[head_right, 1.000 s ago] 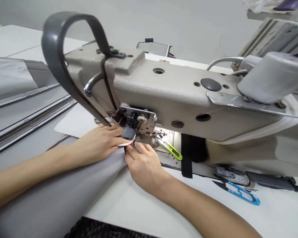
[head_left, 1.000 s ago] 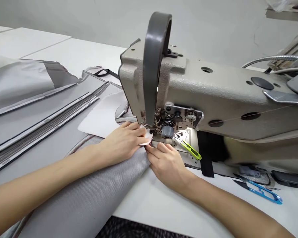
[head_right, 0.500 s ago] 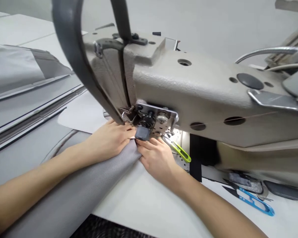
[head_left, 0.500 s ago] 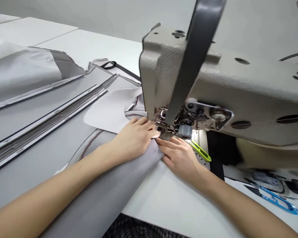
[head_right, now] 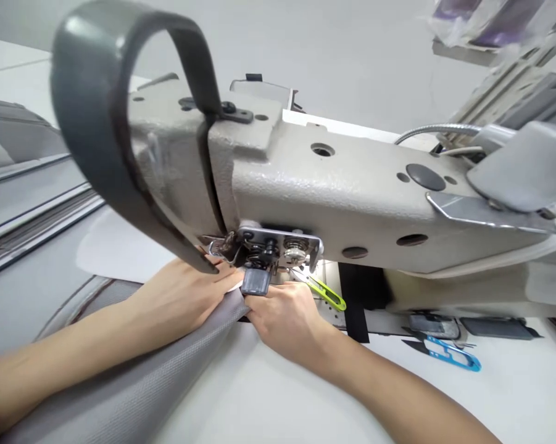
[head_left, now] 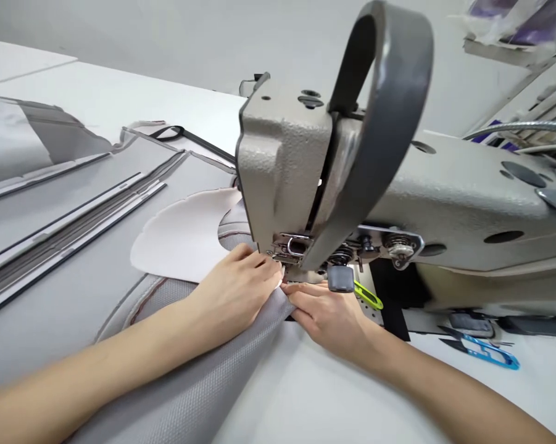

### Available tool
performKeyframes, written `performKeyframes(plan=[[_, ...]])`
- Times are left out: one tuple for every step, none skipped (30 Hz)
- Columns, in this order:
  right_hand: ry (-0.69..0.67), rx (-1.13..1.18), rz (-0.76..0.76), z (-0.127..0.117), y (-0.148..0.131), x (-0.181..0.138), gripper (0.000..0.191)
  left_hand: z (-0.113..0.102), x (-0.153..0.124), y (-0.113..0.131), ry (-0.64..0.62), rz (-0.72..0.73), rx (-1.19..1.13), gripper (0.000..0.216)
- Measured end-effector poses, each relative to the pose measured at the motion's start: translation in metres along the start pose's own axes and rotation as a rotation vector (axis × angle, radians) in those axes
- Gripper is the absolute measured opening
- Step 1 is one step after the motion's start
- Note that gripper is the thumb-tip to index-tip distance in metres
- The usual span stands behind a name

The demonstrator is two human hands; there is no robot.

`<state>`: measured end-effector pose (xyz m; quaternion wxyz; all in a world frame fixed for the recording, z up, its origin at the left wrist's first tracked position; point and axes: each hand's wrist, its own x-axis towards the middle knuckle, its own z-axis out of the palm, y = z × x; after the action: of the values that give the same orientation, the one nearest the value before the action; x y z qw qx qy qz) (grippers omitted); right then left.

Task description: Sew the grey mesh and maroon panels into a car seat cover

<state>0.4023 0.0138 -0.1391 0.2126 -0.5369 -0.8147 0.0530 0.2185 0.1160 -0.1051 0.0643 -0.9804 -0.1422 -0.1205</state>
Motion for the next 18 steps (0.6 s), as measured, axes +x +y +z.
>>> performKeyframes(plan=[[-0.013, 0.005, 0.014, 0.000, 0.002, 0.001, 0.023, 0.001, 0.001, -0.001, 0.004, 0.006, 0.008, 0.022], [-0.022, 0.010, 0.027, 0.000, 0.003, 0.002, 0.022, 0.001, 0.002, -0.004, 0.005, 0.012, 0.012, 0.020], [-0.028, 0.014, 0.041, 0.000, 0.005, 0.003, 0.022, 0.002, 0.003, -0.006, 0.010, 0.019, 0.020, 0.018], [-0.035, 0.016, 0.056, 0.000, 0.006, 0.004, 0.021, 0.002, 0.005, -0.008, 0.010, 0.026, 0.028, 0.016], [-0.040, 0.018, 0.072, 0.000, 0.007, 0.004, 0.021, 0.003, 0.006, -0.010, 0.008, 0.032, 0.032, 0.015], [-0.043, 0.021, 0.084, 0.000, 0.007, 0.004, 0.020, 0.003, 0.007, -0.011, 0.009, 0.038, 0.032, 0.013], [-0.045, 0.022, 0.098, -0.001, 0.006, 0.004, 0.021, 0.003, 0.007, -0.011, 0.007, 0.042, 0.024, 0.012], [-0.048, 0.019, 0.113, -0.002, 0.005, 0.003, 0.021, 0.002, 0.007, -0.011, 0.004, 0.044, 0.011, 0.011], [-0.054, 0.010, 0.125, -0.003, 0.004, 0.003, 0.022, 0.002, 0.007, -0.011, 0.000, 0.047, -0.006, 0.011], [-0.060, -0.007, 0.137, -0.005, 0.003, 0.002, 0.023, 0.003, 0.006, -0.011, 0.000, 0.051, -0.022, 0.012], [-0.070, -0.024, 0.147, -0.006, 0.001, 0.002, 0.023, 0.003, 0.006, -0.012, 0.003, 0.056, -0.036, 0.013], [-0.075, -0.041, 0.149, -0.007, -0.001, 0.002, 0.024, 0.005, 0.005, -0.015, 0.002, 0.062, -0.053, 0.013], [-0.073, -0.056, 0.142, -0.008, -0.002, 0.001, 0.024, 0.006, 0.004, -0.019, 0.002, 0.071, -0.081, 0.012], [-0.068, -0.068, 0.122, -0.007, -0.004, 0.001, 0.024, 0.008, 0.003, -0.025, 0.005, 0.083, -0.123, 0.012], [-0.062, -0.081, 0.090, -0.006, -0.005, 0.001, 0.024, 0.011, 0.004, -0.033, 0.011, 0.100, -0.184, 0.012], [-0.058, -0.096, 0.054, -0.004, -0.006, 0.001, 0.023, 0.014, 0.005, -0.043, 0.013, 0.132, -0.259, 0.014], [-0.057, -0.114, 0.020, 0.000, -0.007, 0.001, 0.022, 0.016, 0.006, -0.053, 0.014, 0.181, -0.339, 0.017], [-0.054, -0.133, -0.003, 0.003, -0.008, 0.001, 0.021, 0.018, 0.009, -0.063, 0.018, 0.243, -0.411, 0.021]])
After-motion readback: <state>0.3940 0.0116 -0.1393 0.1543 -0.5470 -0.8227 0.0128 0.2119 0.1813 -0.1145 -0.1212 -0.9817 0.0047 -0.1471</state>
